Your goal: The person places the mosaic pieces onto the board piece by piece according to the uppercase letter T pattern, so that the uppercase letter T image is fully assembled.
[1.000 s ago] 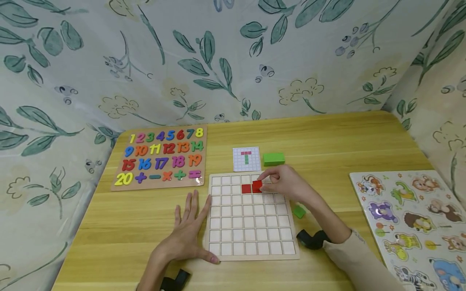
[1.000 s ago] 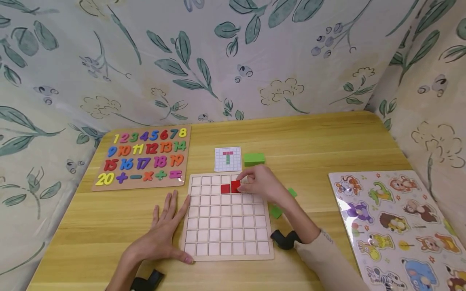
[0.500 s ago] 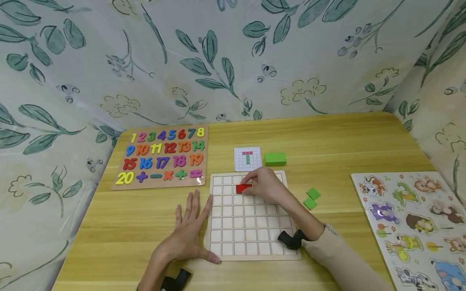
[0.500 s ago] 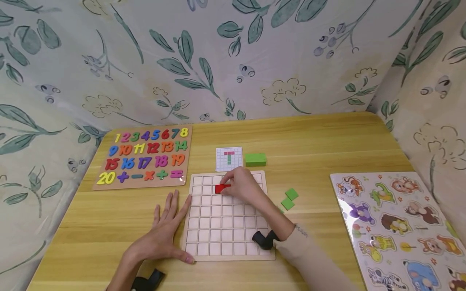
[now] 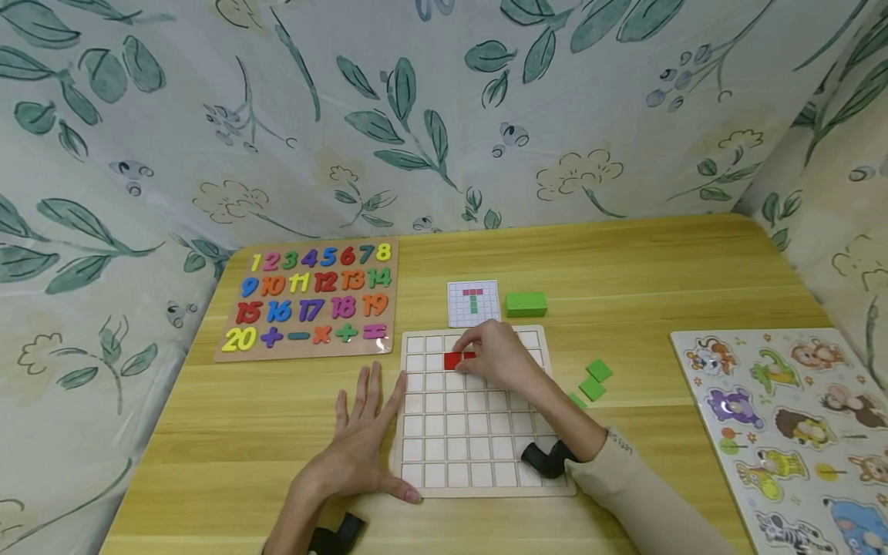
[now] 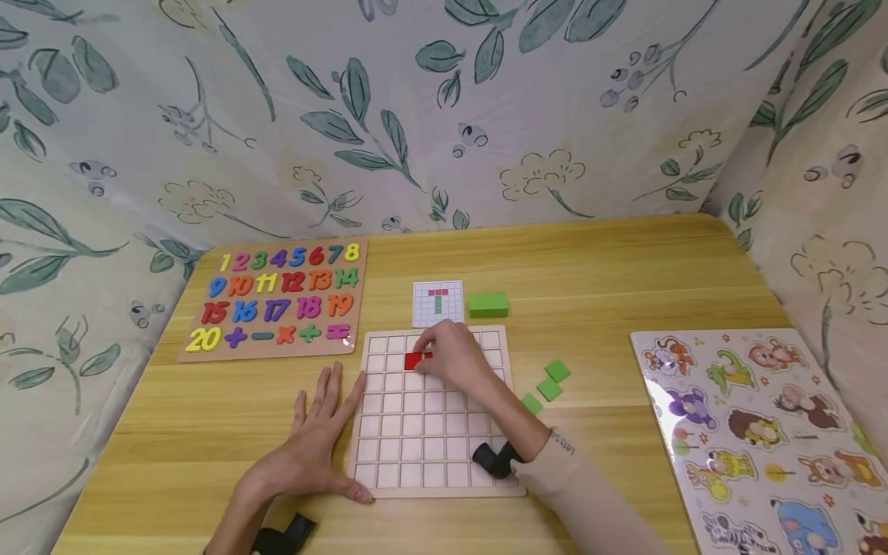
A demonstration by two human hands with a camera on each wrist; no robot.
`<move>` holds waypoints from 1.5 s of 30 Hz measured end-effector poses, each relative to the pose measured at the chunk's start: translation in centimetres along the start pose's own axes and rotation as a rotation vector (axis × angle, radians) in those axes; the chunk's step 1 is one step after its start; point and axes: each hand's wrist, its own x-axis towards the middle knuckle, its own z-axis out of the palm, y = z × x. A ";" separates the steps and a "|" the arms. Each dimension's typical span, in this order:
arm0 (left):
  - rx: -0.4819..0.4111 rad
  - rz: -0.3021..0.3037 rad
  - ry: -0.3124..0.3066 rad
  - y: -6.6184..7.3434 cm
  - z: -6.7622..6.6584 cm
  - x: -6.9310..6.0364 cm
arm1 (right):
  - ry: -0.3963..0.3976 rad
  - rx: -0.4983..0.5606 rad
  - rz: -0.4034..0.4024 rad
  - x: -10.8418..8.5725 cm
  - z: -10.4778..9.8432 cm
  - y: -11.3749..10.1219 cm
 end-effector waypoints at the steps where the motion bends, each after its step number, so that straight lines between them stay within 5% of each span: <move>1: -0.001 0.001 -0.001 0.0 0.0 0.0 | 0.003 0.004 0.002 0.0 0.0 0.1; 16: 0.003 -0.004 0.011 0.2 -0.1 0.0 | 0.010 0.118 0.088 0.1 -0.1 0.8; 28: 0.015 -0.016 -0.004 0.1 0.0 0.0 | -0.010 0.148 0.084 0.1 -0.3 1.2; 36: 0.020 -0.012 -0.006 0.0 0.1 0.1 | 0.038 0.166 0.073 -1.5 -3.0 1.7; 45: 0.016 -0.015 -0.006 0.0 0.1 0.0 | 0.100 0.213 0.139 -4.9 -7.7 5.7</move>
